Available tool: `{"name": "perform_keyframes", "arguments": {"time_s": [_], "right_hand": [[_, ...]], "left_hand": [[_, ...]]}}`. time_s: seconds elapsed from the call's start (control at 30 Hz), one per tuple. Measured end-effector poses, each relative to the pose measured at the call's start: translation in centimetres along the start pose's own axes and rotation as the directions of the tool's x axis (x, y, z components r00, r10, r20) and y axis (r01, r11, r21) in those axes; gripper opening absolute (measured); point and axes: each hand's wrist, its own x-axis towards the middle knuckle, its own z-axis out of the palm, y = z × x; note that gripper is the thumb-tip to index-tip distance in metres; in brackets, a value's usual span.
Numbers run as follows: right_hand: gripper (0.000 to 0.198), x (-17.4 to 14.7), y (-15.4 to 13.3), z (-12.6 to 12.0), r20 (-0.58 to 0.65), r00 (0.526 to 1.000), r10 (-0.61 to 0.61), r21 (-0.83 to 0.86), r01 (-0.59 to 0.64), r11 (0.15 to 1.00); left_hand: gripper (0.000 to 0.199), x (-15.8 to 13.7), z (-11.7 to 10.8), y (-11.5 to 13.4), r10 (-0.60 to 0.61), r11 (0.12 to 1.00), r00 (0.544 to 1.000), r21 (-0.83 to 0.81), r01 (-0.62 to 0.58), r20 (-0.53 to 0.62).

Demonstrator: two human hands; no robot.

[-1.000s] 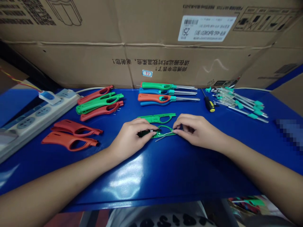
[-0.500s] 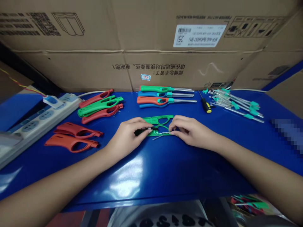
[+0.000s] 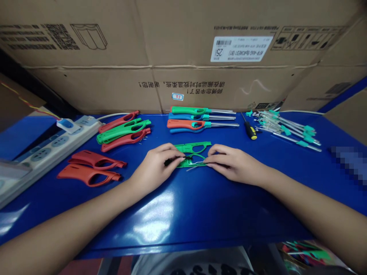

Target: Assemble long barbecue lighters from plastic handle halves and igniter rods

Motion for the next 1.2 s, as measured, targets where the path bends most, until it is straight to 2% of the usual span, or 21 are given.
{"name": "perform_keyframes", "arguments": {"time_s": [0.2, 0.37, 0.57, 0.77, 1.03, 1.2], "right_hand": [[0.02, -0.1, 0.0, -0.2, -0.014, 1.0, -0.014, 0.029, 0.014, 0.999], [0.019, 0.1, -0.6, -0.2, 0.046, 0.995, 0.083, 0.0, -0.084, 0.997], [0.017, 0.3, -1.1, 0.0, 0.069, 0.99, 0.121, -0.114, -0.113, 0.987], [0.005, 0.8, -1.3, 0.1, 0.045, 0.967, 0.251, -0.037, -0.249, 0.968], [0.006, 0.6, -1.0, -0.1, 0.047, 0.976, 0.213, 0.028, -0.215, 0.976], [0.01, 0.6, -1.2, 0.2, 0.057, 0.975, 0.213, -0.023, -0.212, 0.977]], "left_hand": [[0.01, 0.0, 0.1, 0.1, 0.013, 1.0, 1.0, -0.015, -0.013, -0.002], [0.009, -0.1, 0.1, 0.2, 0.001, 1.0, 1.0, -0.02, 0.0, 0.008], [0.009, -0.2, 0.3, 0.2, -0.008, 1.0, 1.0, -0.027, 0.008, -0.005], [0.009, -0.2, 0.3, 0.3, -0.013, 1.0, 1.0, -0.018, 0.013, 0.004], [0.009, -0.1, 0.4, 0.2, -0.018, 1.0, 1.0, -0.012, 0.018, 0.0], [0.01, -0.1, 0.3, 0.3, -0.021, 1.0, 1.0, -0.01, 0.021, 0.0]]}}
